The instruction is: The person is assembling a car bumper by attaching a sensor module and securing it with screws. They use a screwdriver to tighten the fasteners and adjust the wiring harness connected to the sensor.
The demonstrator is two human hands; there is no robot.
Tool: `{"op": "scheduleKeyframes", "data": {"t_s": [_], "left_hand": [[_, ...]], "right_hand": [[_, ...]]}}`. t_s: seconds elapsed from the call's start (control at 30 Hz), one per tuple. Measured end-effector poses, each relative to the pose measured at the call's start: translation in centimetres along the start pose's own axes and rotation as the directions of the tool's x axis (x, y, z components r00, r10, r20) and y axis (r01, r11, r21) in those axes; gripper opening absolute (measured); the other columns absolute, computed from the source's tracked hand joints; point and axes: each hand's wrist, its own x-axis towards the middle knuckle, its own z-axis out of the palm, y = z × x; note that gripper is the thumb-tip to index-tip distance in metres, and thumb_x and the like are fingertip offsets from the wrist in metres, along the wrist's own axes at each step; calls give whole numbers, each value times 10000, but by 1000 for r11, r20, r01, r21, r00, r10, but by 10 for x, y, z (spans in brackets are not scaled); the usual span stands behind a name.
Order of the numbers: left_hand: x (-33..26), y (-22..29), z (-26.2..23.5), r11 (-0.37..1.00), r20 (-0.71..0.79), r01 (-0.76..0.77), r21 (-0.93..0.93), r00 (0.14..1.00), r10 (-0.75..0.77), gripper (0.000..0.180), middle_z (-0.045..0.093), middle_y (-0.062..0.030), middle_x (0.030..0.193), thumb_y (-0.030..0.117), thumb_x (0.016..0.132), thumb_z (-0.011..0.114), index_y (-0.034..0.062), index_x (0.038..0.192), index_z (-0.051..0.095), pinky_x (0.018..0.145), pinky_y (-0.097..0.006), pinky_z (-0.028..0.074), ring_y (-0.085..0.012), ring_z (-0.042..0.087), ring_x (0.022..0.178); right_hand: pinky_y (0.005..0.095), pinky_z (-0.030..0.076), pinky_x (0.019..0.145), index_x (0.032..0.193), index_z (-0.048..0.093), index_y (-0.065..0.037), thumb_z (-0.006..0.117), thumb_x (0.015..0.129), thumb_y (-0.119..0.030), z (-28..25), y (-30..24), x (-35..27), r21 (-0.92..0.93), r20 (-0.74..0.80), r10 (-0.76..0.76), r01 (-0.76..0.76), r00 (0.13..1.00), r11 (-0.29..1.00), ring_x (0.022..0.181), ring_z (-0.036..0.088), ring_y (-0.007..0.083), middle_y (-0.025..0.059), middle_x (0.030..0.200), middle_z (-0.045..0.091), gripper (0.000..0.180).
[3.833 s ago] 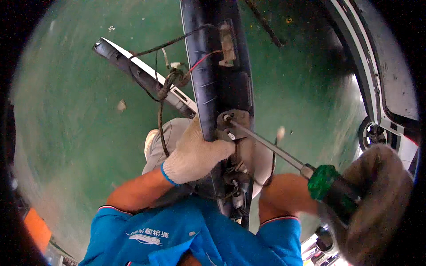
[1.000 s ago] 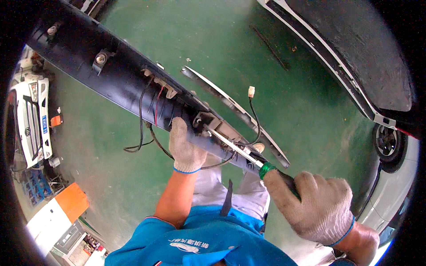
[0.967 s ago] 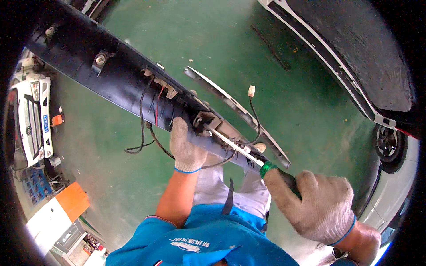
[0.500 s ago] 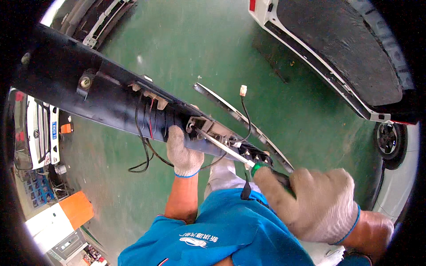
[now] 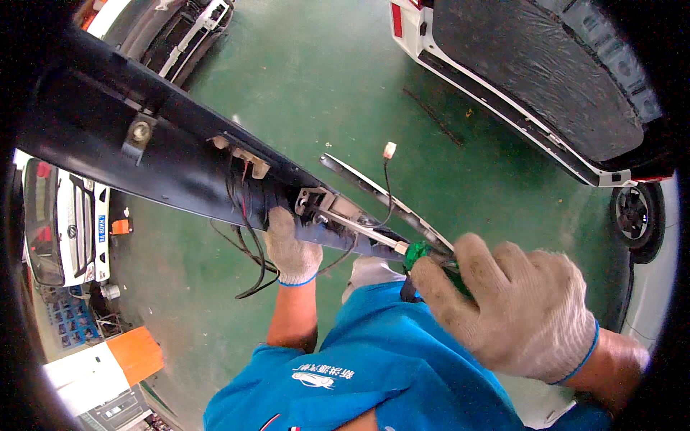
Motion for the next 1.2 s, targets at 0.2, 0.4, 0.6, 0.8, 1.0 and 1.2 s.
{"op": "scheduleKeyframes", "data": {"t_s": [0.2, 0.4, 0.6, 0.8, 1.0, 1.2], "left_hand": [[10, 33, 26, 974, -11, 79, -212, 997, -83, 609, 645, -119, 1271, 473, 1027, 576, 36, 1442, 484, 985, -439, 547, -269, 660, 1104], [11, 30, 28, 985, -25, 71, -158, 997, -76, 480, 660, -123, 1214, 368, 1055, 547, 38, 1401, 503, 961, -432, 552, -264, 666, 1064], [19, 38, 15, 997, -5, 4, -75, 1000, -4, 454, 656, -128, 1206, 354, 1048, 565, 2, 1335, 554, 970, -421, 542, -256, 654, 1072], [12, 57, 27, 892, 45, 27, -452, 999, -8, 578, 643, -173, 1264, 419, 995, 646, 7, 1384, 535, 993, -465, 543, -304, 648, 1137], [9, 75, 38, 912, 59, 26, -409, 998, -2, 698, 609, -166, 1313, 435, 913, 755, 18, 1413, 503, 1046, -470, 499, -302, 606, 1197], [14, 77, 33, 854, 110, 89, -512, 993, -37, 624, 631, -139, 1244, 441, 926, 738, 34, 1359, 546, 965, -436, 546, -271, 628, 1119]], "right_hand": [[343, 347, 364, 1194, 685, -166, 691, 796, -198, -11, -5, -12, -79, -11, -10, 9, 1000, 997, 473, 531, 160, 21, 612, 451, 399], [373, 504, 543, 1198, 696, -47, 704, 828, -173, -11, 4, -12, 641, 115, 260, -272, 959, 718, 615, 661, 287, 146, 787, 658, 390], [389, 551, 724, 1219, 667, -3, 670, 802, -98, -11, 14, -7, 798, 216, 326, -359, 920, 484, 817, 702, 334, 195, 953, 704, 428], [381, 467, 445, 1169, 667, -96, 698, 797, -145, 12, -6, -19, 122, -248, 111, -83, 962, 989, 618, 616, 222, 75, 756, 570, 376], [332, 425, 378, 1137, 678, -110, 702, 785, -208, 12, -13, -36, -75, -282, 10, -32, 959, 997, 549, 566, 142, 35, 756, 526, 367], [302, 434, 391, 1143, 689, -90, 739, 835, -252, 28, -22, -36, -18, -317, 43, -51, 947, 999, 541, 612, 151, 65, 783, 613, 352]]}}
